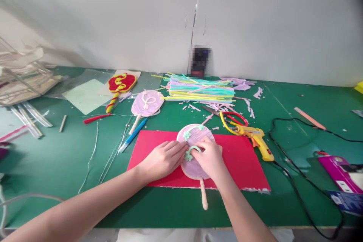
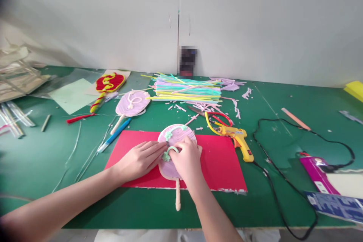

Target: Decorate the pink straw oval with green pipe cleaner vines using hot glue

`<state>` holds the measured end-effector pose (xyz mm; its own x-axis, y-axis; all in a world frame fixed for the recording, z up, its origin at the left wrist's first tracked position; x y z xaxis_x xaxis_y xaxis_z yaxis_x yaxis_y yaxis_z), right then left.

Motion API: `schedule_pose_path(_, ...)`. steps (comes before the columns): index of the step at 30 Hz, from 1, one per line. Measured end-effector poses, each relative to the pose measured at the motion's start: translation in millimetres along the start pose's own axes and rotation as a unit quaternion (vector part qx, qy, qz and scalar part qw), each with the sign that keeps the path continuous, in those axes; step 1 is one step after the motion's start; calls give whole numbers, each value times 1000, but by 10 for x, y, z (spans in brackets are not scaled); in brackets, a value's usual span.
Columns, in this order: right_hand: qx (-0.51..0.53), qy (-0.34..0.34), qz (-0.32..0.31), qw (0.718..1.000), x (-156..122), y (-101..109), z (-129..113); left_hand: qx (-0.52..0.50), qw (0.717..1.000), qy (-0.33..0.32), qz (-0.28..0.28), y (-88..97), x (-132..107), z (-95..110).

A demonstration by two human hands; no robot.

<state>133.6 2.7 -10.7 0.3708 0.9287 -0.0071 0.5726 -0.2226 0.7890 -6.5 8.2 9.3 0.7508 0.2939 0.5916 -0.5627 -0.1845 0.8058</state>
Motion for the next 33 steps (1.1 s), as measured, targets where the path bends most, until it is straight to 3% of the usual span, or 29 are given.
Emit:
schedule_pose_path(10, -13, 6, -6, 1000, -18, 18, -20, -80, 994, 57, -47, -30, 4, -124)
schedule_pose_path(21, 186, 16, -84, 979, -92, 260, 218, -100, 990, 76, -58, -65, 8, -142)
schedule_pose_path(26, 180, 66, -21, 981, -46, 376, 208, -95, 991, 78, -60, -57, 7, -141)
schedule_pose_path(33, 168, 85, 11, 982, -42, 303, 160, -88, 992, 75, -59, -51, 8, -139)
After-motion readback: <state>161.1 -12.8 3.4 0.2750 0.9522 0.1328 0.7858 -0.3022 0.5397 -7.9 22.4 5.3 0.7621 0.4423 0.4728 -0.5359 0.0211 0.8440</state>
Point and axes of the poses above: each hand's wrist, its own x-axis towards the middle knuckle, its own y-axis out of the back of the hand, z = x × y, the point moved 6 cm from there along x, towards the middle knuckle, and after that the axes turned 9 degrees about z, right-handed, at the moved point
